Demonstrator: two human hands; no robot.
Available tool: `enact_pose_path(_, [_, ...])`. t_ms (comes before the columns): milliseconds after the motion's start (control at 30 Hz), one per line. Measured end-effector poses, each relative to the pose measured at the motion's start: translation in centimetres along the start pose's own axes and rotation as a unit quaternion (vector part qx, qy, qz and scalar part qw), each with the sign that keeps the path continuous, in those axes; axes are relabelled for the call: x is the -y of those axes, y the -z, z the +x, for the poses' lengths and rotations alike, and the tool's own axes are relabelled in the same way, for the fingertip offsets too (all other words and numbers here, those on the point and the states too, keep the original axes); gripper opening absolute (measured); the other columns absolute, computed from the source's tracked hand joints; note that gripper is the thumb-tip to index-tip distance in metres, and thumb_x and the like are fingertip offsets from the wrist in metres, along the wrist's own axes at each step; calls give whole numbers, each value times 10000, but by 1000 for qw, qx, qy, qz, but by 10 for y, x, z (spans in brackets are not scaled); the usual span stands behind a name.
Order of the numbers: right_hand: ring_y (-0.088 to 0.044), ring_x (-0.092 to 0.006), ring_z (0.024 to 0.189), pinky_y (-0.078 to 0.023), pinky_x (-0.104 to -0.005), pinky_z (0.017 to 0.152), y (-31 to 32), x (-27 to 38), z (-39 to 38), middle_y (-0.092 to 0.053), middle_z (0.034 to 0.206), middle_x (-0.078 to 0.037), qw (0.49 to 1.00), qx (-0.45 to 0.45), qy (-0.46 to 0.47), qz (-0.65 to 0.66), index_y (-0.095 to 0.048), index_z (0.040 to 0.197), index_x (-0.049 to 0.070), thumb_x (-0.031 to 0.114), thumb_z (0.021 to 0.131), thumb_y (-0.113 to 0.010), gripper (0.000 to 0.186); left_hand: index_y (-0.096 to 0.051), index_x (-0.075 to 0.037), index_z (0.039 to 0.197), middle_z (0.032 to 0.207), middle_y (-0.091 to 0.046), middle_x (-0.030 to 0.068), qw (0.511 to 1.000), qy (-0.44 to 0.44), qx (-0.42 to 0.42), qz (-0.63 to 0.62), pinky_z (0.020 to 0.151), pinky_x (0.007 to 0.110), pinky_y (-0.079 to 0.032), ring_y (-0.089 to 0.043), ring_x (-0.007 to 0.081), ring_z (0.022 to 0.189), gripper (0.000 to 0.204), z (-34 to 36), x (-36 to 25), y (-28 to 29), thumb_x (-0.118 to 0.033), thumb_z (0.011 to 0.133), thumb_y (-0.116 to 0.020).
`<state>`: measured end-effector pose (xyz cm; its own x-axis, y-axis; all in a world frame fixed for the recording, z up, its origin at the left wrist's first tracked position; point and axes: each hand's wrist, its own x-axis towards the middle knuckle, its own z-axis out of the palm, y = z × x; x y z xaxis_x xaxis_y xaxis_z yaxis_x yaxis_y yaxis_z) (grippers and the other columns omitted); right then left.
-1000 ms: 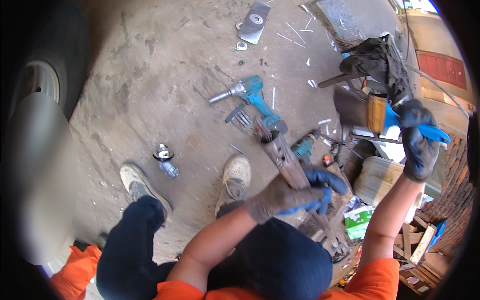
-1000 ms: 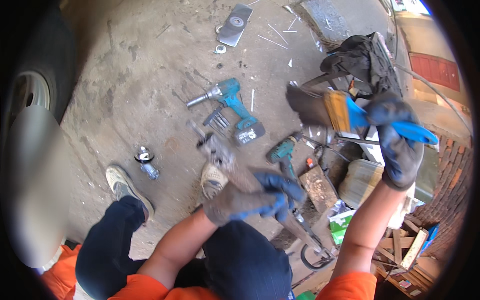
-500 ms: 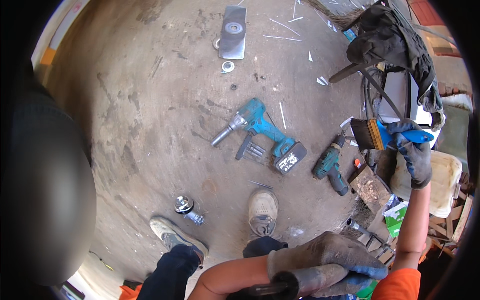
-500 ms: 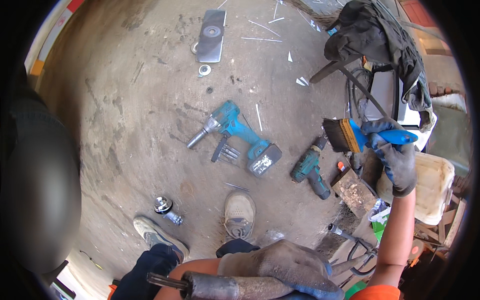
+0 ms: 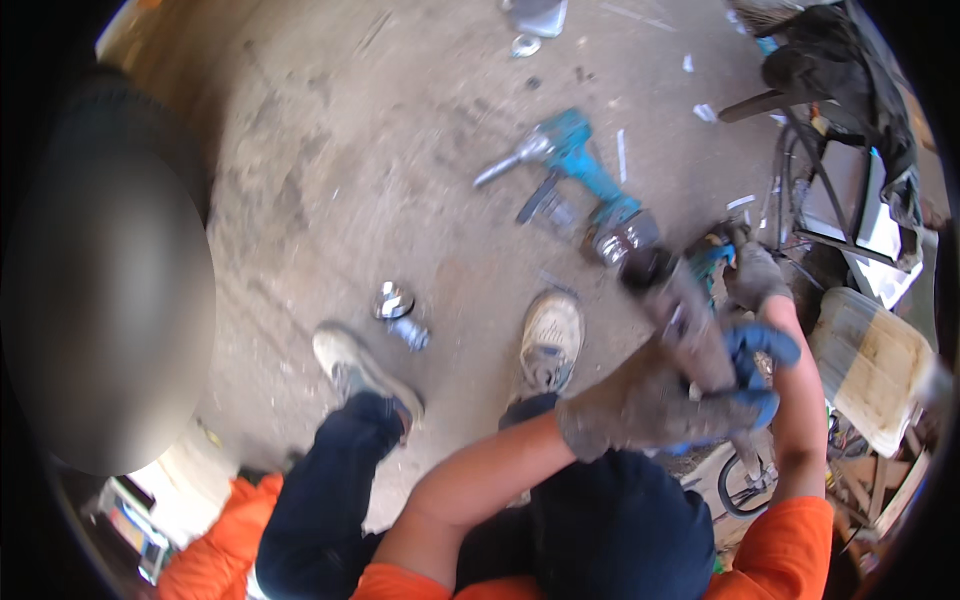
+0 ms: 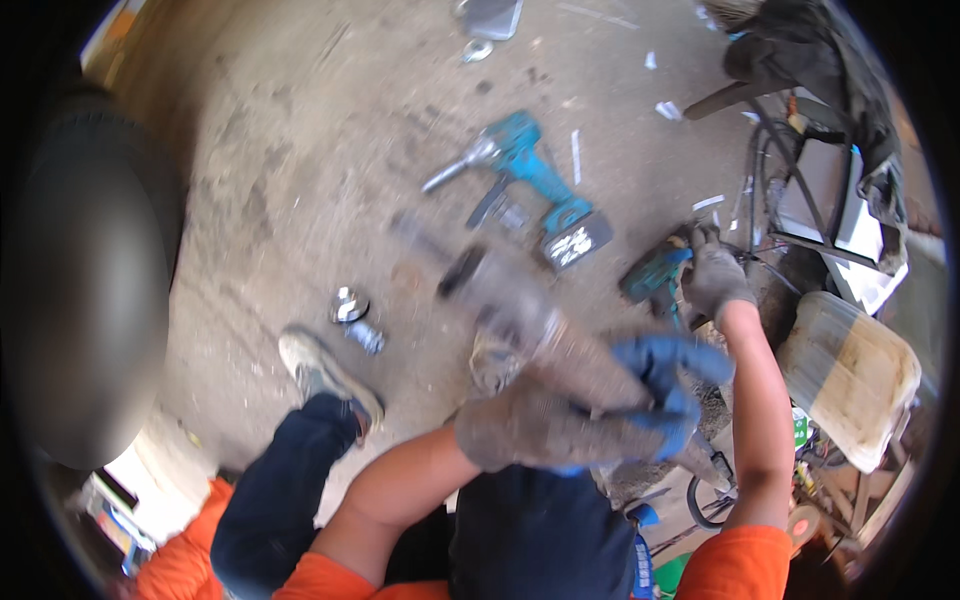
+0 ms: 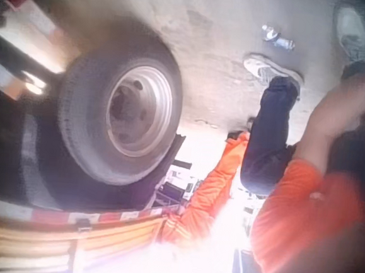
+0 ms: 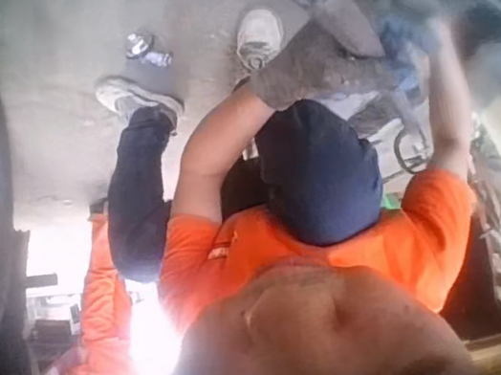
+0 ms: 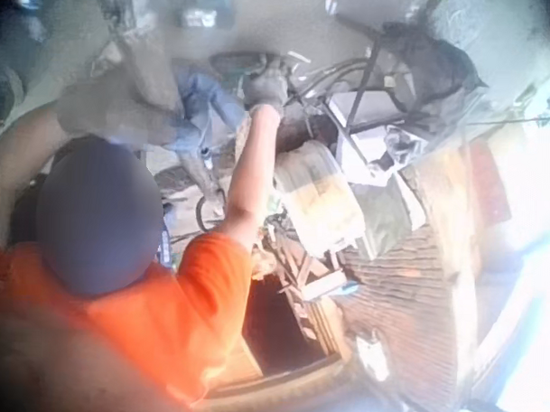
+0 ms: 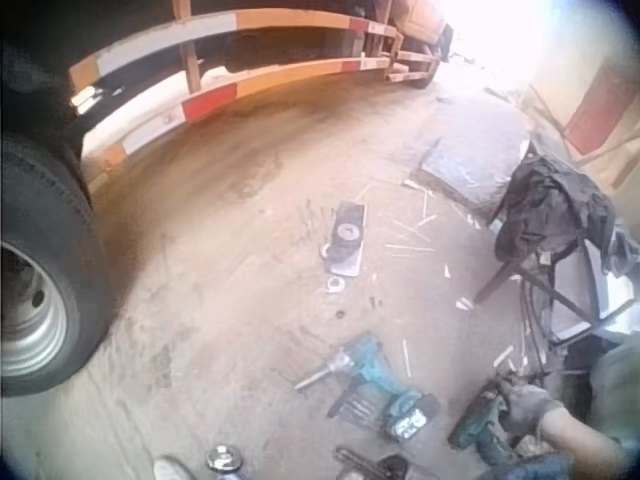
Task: The person squats in a cluttered workshop and uses a brush, hammer, and power drill to clean and work on a metal part. They repeatedly brush the part, tap it with a hammer, and drill into it while handling small metal components.
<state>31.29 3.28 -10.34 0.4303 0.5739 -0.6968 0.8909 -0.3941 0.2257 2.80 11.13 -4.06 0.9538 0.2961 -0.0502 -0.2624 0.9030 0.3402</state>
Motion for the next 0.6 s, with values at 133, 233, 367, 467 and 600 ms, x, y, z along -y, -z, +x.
enact_pose_path(133, [-578,-287,1197,-443,-366,1028,62,57,-74,-571,1295,-238,809,10,211,549,-458,1359,-93,168,916,-586,530,-529,-68,1341,1074,-654,100,890,-193,-190,367,885,364,-513,-625,205,974,690,-50,1,36,-328,773,-824])
enact_pose_path(233, [-638,-198,964,-494,-312,848,88,71,-129,-641,1120,-180,712,87,234,657,-476,1331,-111,272,904,-648,598,-567,-37,1289,1076,-664,80,786,35,-484,384,869,299,-504,-627,162,976,506,-113,0,82,-208,848,-748])
enact_pose_path(367, [-598,-108,698,-488,-260,637,88,89,-161,-650,857,-68,842,-52,239,482,-504,1303,-80,365,860,-715,663,-629,48,1100,965,-687,85,414,61,-815,401,765,265,-510,-632,137,846,366,-207,45,182,-178,843,-757])
enact_pose_path(467, [-562,-104,651,-475,-254,610,80,96,-164,-604,766,-30,842,-84,239,476,-519,1271,-70,307,876,-692,573,-574,37,1198,997,-674,125,606,-55,-749,262,715,299,-537,-635,169,819,479,-233,62,235,-111,789,-775])
enact_pose_path(600, [-652,-201,675,-517,-327,663,82,102,-164,-648,792,-119,864,-65,280,414,-514,1314,-30,188,859,-686,533,-652,-39,1141,922,-691,74,635,-7,-726,265,546,316,-533,-656,167,716,370,-256,71,292,-51,780,-735])
